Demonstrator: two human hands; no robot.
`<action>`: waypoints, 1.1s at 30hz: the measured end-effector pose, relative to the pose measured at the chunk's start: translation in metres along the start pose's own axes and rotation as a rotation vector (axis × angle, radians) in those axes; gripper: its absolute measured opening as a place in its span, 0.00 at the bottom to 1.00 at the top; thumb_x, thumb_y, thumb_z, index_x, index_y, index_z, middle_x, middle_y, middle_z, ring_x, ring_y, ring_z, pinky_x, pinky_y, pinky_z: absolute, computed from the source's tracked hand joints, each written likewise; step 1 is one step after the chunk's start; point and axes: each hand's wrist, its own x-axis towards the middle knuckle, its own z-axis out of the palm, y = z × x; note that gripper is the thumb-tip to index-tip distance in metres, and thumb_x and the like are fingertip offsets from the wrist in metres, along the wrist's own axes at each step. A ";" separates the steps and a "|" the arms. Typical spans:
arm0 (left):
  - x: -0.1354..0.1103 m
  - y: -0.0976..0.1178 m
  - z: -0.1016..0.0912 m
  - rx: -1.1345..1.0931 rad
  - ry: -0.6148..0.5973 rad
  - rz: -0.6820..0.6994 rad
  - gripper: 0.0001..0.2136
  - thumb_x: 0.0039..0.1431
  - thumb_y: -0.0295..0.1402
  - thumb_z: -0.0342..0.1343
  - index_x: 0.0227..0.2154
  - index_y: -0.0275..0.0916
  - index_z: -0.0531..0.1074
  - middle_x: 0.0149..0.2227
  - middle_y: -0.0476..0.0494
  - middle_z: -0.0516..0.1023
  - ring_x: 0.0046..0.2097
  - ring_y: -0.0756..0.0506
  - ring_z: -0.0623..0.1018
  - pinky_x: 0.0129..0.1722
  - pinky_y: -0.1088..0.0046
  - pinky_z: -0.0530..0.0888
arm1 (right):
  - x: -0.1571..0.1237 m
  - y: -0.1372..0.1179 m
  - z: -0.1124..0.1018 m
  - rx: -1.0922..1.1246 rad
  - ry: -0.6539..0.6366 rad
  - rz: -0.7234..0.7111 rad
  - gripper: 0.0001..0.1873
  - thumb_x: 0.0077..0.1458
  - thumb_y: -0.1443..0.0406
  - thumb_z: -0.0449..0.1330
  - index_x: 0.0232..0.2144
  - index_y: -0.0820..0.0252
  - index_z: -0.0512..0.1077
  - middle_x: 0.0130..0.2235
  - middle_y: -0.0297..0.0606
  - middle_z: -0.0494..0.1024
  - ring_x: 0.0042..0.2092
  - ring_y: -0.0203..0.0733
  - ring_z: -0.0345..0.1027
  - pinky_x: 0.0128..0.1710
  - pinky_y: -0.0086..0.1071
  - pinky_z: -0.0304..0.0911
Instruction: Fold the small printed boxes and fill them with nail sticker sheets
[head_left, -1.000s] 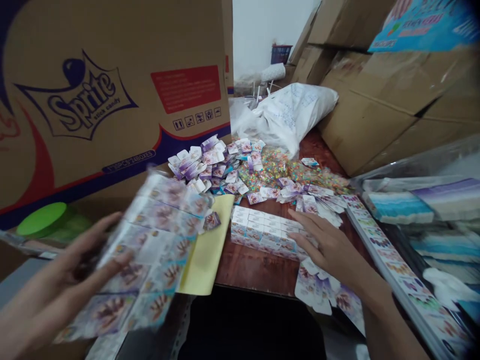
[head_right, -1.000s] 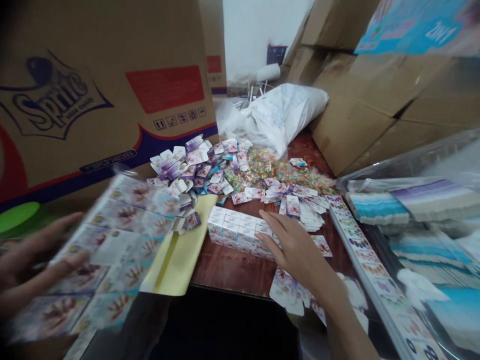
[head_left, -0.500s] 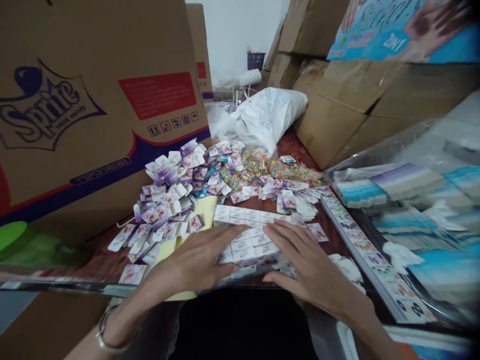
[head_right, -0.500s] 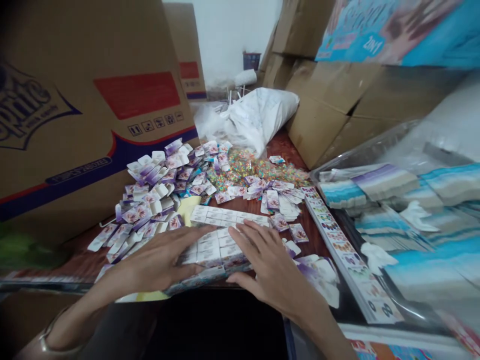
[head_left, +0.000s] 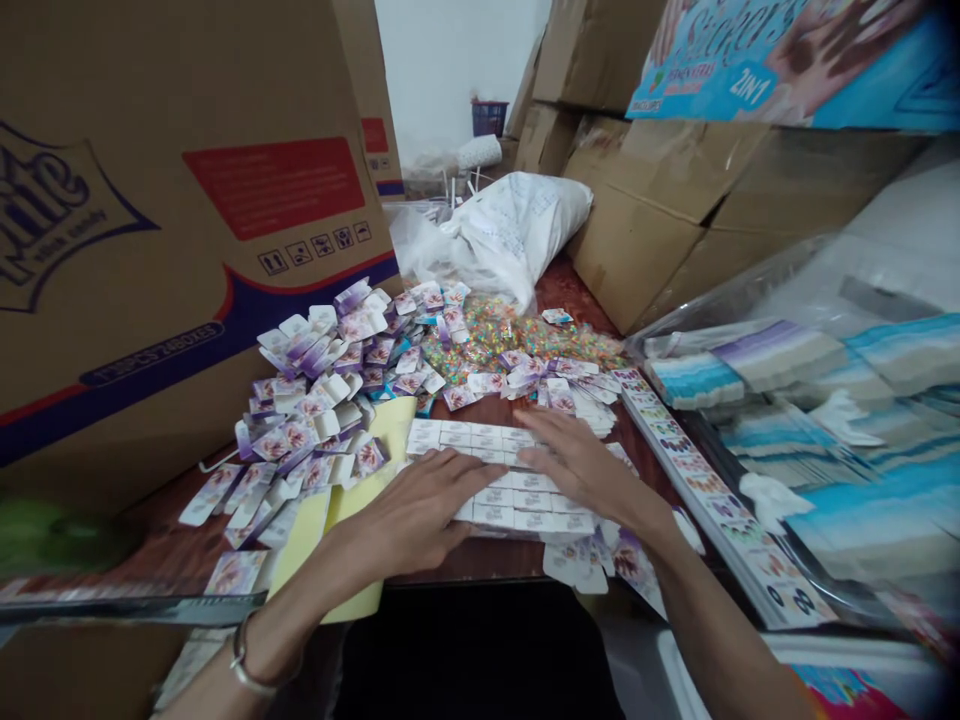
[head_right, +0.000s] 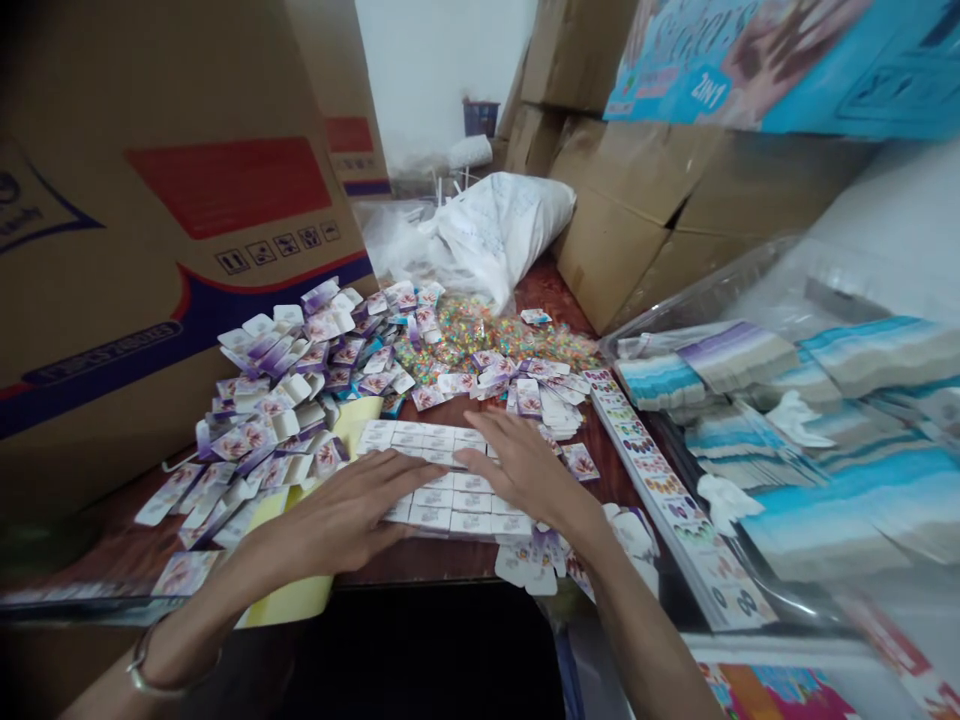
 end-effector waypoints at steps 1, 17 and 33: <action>0.001 -0.002 0.004 0.019 0.019 -0.003 0.26 0.54 0.26 0.50 0.57 0.41 0.54 0.54 0.39 0.64 0.54 0.41 0.64 0.53 0.60 0.62 | 0.004 0.000 0.005 -0.013 -0.057 -0.022 0.25 0.60 0.54 0.45 0.55 0.61 0.60 0.53 0.46 0.67 0.55 0.48 0.59 0.52 0.45 0.57; -0.020 -0.016 0.034 0.138 0.092 -0.032 0.29 0.58 0.29 0.48 0.60 0.41 0.43 0.64 0.34 0.43 0.64 0.37 0.41 0.59 0.49 0.51 | -0.032 -0.029 0.019 -0.259 -0.095 -0.205 0.35 0.53 0.52 0.56 0.57 0.65 0.56 0.60 0.52 0.56 0.62 0.55 0.44 0.56 0.51 0.50; -0.032 0.030 0.019 0.095 0.010 -0.193 0.21 0.45 0.29 0.54 0.45 0.35 0.62 0.49 0.33 0.67 0.50 0.37 0.68 0.46 0.59 0.69 | -0.046 -0.072 -0.007 -0.231 -0.102 -0.386 0.22 0.56 0.70 0.51 0.53 0.64 0.61 0.50 0.46 0.69 0.50 0.50 0.62 0.49 0.46 0.57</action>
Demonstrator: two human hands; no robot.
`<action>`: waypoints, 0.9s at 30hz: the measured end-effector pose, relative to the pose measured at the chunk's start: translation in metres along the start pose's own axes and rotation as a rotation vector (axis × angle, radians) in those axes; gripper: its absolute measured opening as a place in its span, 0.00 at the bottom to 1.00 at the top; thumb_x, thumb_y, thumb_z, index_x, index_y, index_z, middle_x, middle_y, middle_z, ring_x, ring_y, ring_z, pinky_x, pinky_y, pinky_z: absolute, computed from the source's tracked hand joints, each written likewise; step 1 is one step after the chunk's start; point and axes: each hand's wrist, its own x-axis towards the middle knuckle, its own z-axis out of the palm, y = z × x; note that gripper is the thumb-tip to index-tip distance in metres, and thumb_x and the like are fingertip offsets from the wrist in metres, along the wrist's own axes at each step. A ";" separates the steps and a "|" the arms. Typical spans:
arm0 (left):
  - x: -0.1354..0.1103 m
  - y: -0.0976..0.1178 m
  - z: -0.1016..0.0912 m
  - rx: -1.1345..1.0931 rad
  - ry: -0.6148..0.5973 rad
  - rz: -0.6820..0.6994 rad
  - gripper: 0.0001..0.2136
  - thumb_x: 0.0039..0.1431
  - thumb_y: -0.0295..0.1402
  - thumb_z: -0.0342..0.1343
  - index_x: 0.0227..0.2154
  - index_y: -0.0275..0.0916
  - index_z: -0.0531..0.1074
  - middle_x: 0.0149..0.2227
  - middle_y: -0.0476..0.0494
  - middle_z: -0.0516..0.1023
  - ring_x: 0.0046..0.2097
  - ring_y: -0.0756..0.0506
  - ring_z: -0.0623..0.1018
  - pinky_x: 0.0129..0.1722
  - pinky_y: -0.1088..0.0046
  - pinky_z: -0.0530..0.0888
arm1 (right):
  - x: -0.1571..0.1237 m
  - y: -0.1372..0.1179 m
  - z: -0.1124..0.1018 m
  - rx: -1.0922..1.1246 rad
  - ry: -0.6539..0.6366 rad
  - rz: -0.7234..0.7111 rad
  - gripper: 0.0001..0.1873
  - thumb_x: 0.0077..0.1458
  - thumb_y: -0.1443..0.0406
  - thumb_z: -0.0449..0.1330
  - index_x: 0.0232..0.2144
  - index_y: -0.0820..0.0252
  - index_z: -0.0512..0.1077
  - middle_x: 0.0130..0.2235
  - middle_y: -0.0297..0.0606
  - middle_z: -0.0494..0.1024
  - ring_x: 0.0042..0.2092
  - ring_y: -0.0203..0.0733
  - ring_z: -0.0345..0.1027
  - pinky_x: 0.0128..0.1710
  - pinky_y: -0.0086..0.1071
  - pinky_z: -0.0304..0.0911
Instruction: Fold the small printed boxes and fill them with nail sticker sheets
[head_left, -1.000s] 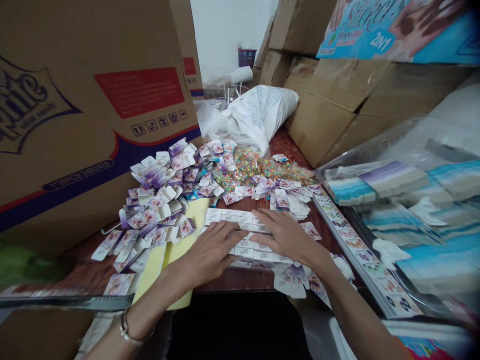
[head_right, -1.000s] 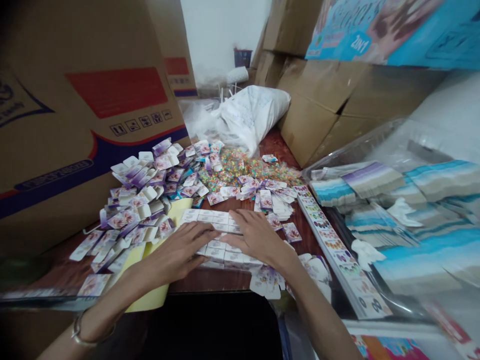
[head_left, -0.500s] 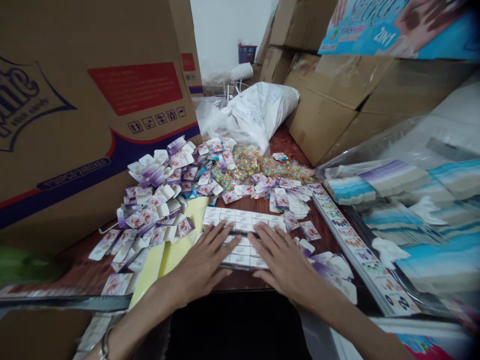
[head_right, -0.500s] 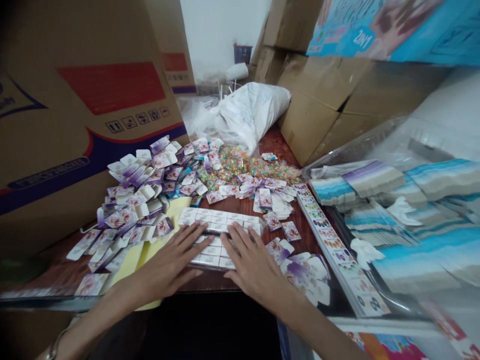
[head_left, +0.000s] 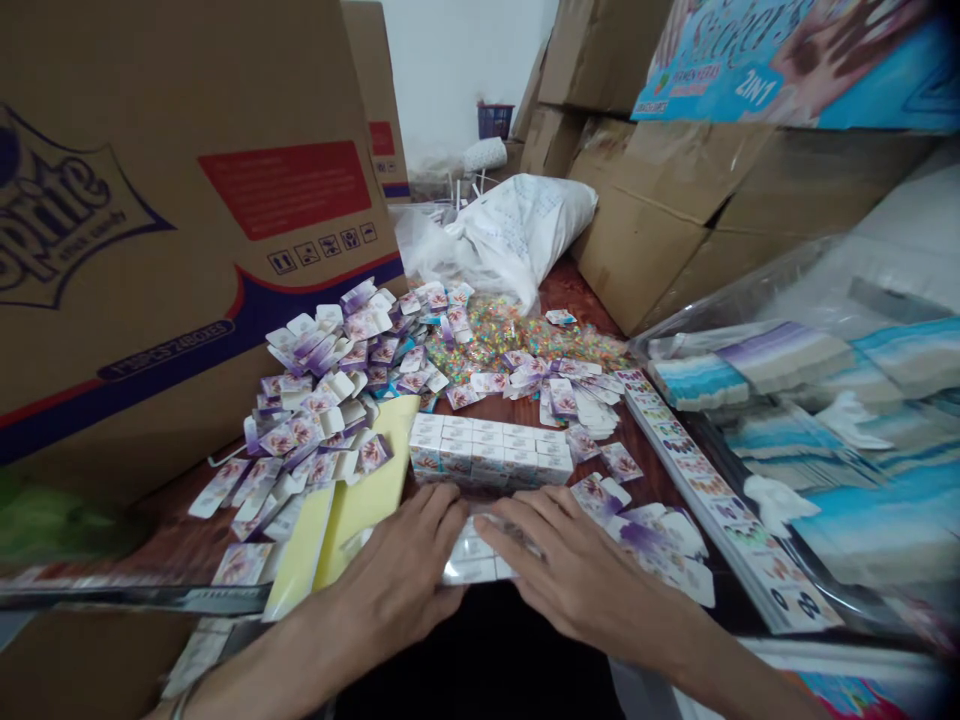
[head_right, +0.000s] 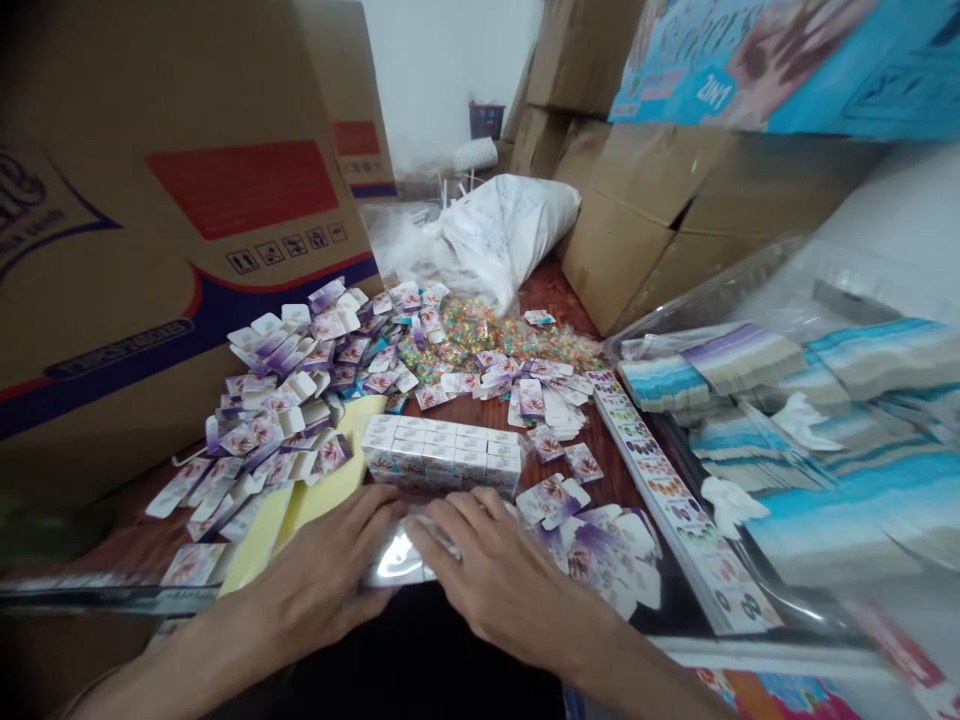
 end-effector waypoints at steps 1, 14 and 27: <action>-0.009 0.002 -0.005 -0.043 -0.021 -0.034 0.21 0.44 0.28 0.53 0.45 0.36 0.61 0.50 0.34 0.67 0.50 0.38 0.69 0.45 0.62 0.70 | 0.001 -0.002 -0.008 0.001 0.023 -0.042 0.20 0.56 0.70 0.51 0.53 0.64 0.62 0.50 0.46 0.69 0.50 0.50 0.62 0.51 0.46 0.55; -0.074 -0.022 -0.020 -0.672 0.131 -0.883 0.30 0.50 0.54 0.49 0.50 0.40 0.60 0.46 0.37 0.73 0.48 0.36 0.73 0.43 0.59 0.72 | 0.046 0.100 0.041 0.225 -0.211 0.238 0.38 0.51 0.56 0.56 0.61 0.65 0.48 0.56 0.52 0.63 0.54 0.54 0.62 0.49 0.43 0.59; 0.038 -0.045 -0.007 -0.409 0.142 -0.659 0.32 0.55 0.49 0.44 0.58 0.33 0.51 0.55 0.28 0.64 0.54 0.33 0.67 0.50 0.55 0.64 | 0.044 0.046 0.017 0.044 -0.071 0.964 0.26 0.55 0.58 0.47 0.53 0.68 0.60 0.41 0.53 0.74 0.39 0.55 0.72 0.35 0.41 0.63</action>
